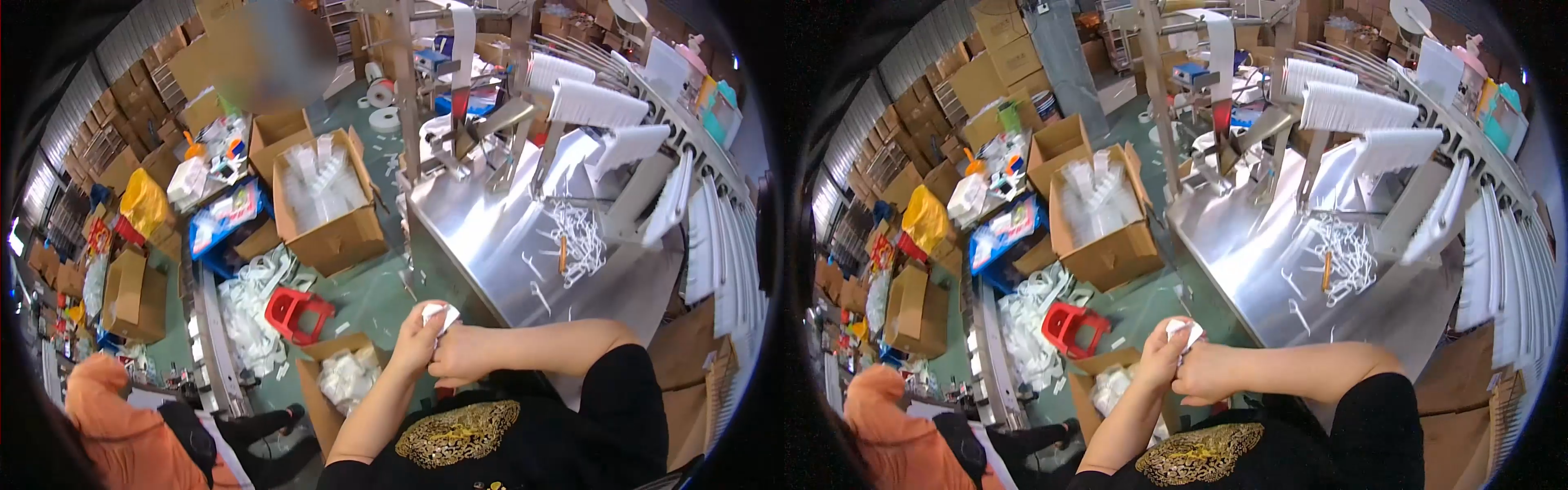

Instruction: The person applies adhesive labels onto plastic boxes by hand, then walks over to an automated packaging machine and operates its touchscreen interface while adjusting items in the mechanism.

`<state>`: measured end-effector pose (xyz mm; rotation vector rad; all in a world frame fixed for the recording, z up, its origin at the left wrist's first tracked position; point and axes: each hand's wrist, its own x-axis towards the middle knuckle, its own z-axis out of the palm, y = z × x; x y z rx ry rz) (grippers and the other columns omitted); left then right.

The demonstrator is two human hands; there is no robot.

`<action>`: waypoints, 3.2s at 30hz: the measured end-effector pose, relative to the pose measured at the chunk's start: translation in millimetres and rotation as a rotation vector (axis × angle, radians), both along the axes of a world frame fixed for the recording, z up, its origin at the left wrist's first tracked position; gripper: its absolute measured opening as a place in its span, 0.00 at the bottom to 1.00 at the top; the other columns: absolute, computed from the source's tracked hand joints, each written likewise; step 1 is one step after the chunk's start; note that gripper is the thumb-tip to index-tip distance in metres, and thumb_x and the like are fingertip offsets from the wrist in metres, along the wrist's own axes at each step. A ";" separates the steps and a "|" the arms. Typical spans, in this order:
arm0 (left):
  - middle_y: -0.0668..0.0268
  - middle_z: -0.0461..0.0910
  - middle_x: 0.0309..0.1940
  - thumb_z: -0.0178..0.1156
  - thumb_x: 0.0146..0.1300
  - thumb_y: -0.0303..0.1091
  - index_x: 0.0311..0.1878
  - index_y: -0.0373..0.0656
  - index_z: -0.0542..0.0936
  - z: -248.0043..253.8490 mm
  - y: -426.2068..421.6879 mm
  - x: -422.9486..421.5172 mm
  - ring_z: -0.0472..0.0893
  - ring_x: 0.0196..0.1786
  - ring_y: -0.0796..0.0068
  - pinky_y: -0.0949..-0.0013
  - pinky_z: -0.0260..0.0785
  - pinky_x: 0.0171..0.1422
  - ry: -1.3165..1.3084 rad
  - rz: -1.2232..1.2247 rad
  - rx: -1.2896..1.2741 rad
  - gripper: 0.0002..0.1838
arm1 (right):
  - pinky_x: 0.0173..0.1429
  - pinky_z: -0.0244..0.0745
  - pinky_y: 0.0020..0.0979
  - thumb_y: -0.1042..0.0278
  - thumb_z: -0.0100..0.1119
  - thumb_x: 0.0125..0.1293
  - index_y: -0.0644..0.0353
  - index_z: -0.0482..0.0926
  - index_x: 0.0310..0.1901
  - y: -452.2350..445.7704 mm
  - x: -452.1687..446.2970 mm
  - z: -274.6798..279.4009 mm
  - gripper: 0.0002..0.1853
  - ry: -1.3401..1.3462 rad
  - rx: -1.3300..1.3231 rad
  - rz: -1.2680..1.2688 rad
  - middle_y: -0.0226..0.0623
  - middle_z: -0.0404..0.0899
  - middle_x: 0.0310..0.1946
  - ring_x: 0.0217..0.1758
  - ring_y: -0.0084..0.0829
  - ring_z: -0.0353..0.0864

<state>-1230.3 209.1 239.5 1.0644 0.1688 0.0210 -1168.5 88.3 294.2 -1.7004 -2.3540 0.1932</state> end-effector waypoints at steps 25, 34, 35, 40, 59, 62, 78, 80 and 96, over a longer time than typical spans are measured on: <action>0.58 0.73 0.47 0.47 0.62 0.28 0.55 0.36 0.64 63.9 197.8 256.4 0.73 0.49 0.70 0.68 0.65 0.55 -0.037 -0.627 -0.171 0.17 | 0.25 0.64 0.33 0.59 0.59 0.49 0.55 0.70 0.19 175.1 186.1 20.6 0.12 0.053 0.349 -0.554 0.27 0.71 0.18 0.21 0.28 0.72; 0.53 0.71 0.50 0.44 0.62 0.23 0.60 0.39 0.60 43.1 221.9 281.7 0.71 0.53 0.68 0.66 0.62 0.58 -0.300 -0.593 0.087 0.21 | 0.35 0.70 0.36 0.63 0.59 0.53 0.56 0.73 0.24 195.8 208.1 17.2 0.08 0.259 0.362 -0.594 0.29 0.73 0.21 0.25 0.30 0.74; 0.53 0.69 0.52 0.44 0.62 0.23 0.60 0.39 0.59 41.1 230.6 289.1 0.70 0.54 0.69 0.66 0.61 0.59 -0.218 -0.634 0.011 0.22 | 0.42 0.68 0.39 0.64 0.59 0.53 0.56 0.74 0.27 200.1 211.9 19.0 0.07 0.323 0.422 -0.631 0.29 0.75 0.23 0.28 0.30 0.75; 0.55 0.76 0.39 0.47 0.55 0.20 0.42 0.35 0.73 -9.1 284.9 345.6 0.77 0.37 0.65 0.67 0.71 0.42 0.043 -0.477 -0.238 0.11 | 0.60 0.56 0.45 0.66 0.60 0.54 0.54 0.76 0.33 217.7 232.4 17.4 0.06 0.476 0.350 -0.938 0.29 0.78 0.31 0.37 0.29 0.77; 0.64 0.71 0.30 0.54 0.57 0.25 0.48 0.38 0.73 83.5 270.7 511.3 0.69 0.28 0.77 0.76 0.63 0.34 -1.273 -0.557 0.615 0.14 | 0.48 0.70 0.37 0.67 0.57 0.55 0.58 0.76 0.38 315.2 274.2 -7.3 0.10 0.355 0.636 -1.651 0.36 0.77 0.35 0.40 0.37 0.76; 0.63 0.70 0.30 0.60 0.50 0.25 0.43 0.39 0.76 126.1 240.4 503.2 0.69 0.33 0.72 0.72 0.63 0.40 -1.399 -0.313 0.711 0.15 | 0.42 0.71 0.36 0.66 0.57 0.54 0.59 0.75 0.34 313.1 264.2 -19.8 0.08 0.328 0.799 -1.603 0.37 0.77 0.32 0.36 0.39 0.76; 0.66 0.70 0.26 0.66 0.40 0.26 0.29 0.44 0.77 165.5 187.3 502.5 0.69 0.33 0.66 0.66 0.61 0.39 -1.598 0.078 1.002 0.10 | 0.39 0.73 0.33 0.76 0.61 0.44 0.59 0.76 0.32 248.6 213.4 11.7 0.10 -0.244 1.205 -1.617 0.33 0.79 0.31 0.32 0.34 0.77; 0.67 0.71 0.27 0.66 0.42 0.29 0.28 0.45 0.78 164.3 187.5 503.1 0.69 0.32 0.67 0.67 0.58 0.39 -1.616 0.107 1.013 0.09 | 0.38 0.73 0.33 0.77 0.61 0.43 0.59 0.76 0.31 239.9 213.6 12.7 0.10 -0.290 1.246 -1.620 0.34 0.79 0.30 0.31 0.34 0.77; 0.68 0.72 0.27 0.67 0.42 0.31 0.28 0.46 0.77 160.0 185.5 506.5 0.69 0.31 0.69 0.68 0.56 0.39 -1.659 0.188 1.021 0.09 | 0.36 0.71 0.33 0.81 0.53 0.44 0.62 0.74 0.29 224.9 223.3 14.7 0.07 -0.329 1.384 -1.627 0.40 0.77 0.27 0.27 0.36 0.74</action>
